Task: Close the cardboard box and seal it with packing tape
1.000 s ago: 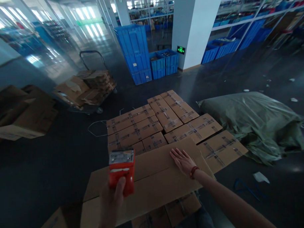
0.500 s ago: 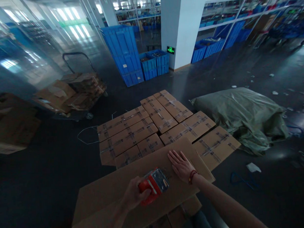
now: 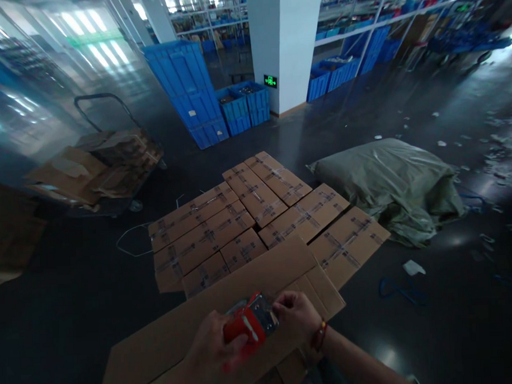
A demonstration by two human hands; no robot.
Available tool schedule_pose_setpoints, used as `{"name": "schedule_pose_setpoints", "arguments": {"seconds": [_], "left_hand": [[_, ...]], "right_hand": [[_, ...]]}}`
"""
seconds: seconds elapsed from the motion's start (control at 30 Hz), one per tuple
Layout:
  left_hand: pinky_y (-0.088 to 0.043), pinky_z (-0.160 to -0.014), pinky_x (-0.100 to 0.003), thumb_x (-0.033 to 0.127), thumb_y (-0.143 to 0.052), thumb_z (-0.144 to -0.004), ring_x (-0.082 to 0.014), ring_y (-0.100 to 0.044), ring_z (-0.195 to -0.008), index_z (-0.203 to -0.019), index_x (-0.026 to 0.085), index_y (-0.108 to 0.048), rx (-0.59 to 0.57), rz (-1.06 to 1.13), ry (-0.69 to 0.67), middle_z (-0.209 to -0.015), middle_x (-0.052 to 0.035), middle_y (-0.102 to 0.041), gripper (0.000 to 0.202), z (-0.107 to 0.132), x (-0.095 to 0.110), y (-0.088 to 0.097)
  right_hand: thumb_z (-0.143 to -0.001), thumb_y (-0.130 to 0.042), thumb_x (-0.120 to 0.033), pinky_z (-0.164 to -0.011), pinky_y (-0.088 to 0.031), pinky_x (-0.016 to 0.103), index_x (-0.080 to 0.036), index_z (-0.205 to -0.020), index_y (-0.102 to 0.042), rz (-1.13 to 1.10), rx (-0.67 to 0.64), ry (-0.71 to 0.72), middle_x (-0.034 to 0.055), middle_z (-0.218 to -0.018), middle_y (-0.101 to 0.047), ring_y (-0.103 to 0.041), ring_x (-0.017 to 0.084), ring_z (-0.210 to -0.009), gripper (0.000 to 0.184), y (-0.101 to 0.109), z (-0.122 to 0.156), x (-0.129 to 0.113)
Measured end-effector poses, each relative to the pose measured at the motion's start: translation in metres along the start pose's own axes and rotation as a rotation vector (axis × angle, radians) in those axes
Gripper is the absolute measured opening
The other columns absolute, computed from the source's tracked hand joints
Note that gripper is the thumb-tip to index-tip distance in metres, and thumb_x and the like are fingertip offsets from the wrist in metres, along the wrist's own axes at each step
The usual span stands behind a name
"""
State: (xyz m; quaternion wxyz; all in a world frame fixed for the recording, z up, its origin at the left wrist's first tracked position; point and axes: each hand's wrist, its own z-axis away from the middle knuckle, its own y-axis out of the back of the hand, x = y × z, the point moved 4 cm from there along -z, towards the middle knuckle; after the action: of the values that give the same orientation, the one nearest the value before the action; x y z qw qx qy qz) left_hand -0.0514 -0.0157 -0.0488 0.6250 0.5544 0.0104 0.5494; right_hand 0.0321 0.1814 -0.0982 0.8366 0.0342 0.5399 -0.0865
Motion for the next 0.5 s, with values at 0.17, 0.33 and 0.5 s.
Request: {"name": "schedule_pose_setpoints", "arguments": {"seconds": [0.17, 0.33, 0.5], "left_hand": [[-0.027, -0.047, -0.022, 0.067, -0.031, -0.076, -0.0139, -0.054, -0.052, -0.064, 0.015, -0.062, -0.126, -0.169, 0.174, -0.056, -0.0031, -0.060, 0.062, -0.032, 0.053, 0.002], [-0.037, -0.057, -0.030, 0.070, -0.021, -0.075, -0.0260, -0.062, -0.072, -0.072, 0.014, -0.064, -0.085, -0.415, 0.240, -0.078, -0.0146, -0.067, 0.070, -0.083, 0.095, -0.011], [-0.043, -0.064, -0.038, 0.072, -0.020, -0.075, -0.0309, -0.063, -0.077, -0.074, 0.015, -0.064, -0.119, -0.477, 0.308, -0.081, -0.0157, -0.067, 0.072, -0.102, 0.102, -0.022]], "right_hand": [[-0.058, -0.063, -0.059, -0.048, -0.028, 0.022, -0.014, -0.061, -0.056, 0.030, 0.198, -0.034, -0.0036, -0.052, -0.047, -0.036, 0.007, -0.047, 0.045, 0.146, -0.003, -0.019], [-0.053, -0.067, -0.056, -0.045, -0.025, 0.023, -0.013, -0.057, -0.059, 0.108, 0.251, -0.127, -0.0027, -0.046, -0.049, -0.035, 0.007, -0.044, 0.043, 0.243, -0.023, 0.010], [-0.061, -0.065, -0.049, -0.044, -0.028, 0.023, -0.013, -0.056, -0.062, 0.206, 0.233, -0.237, -0.0027, -0.043, -0.047, -0.035, 0.007, -0.042, 0.036, 0.245, -0.053, 0.053]]}}
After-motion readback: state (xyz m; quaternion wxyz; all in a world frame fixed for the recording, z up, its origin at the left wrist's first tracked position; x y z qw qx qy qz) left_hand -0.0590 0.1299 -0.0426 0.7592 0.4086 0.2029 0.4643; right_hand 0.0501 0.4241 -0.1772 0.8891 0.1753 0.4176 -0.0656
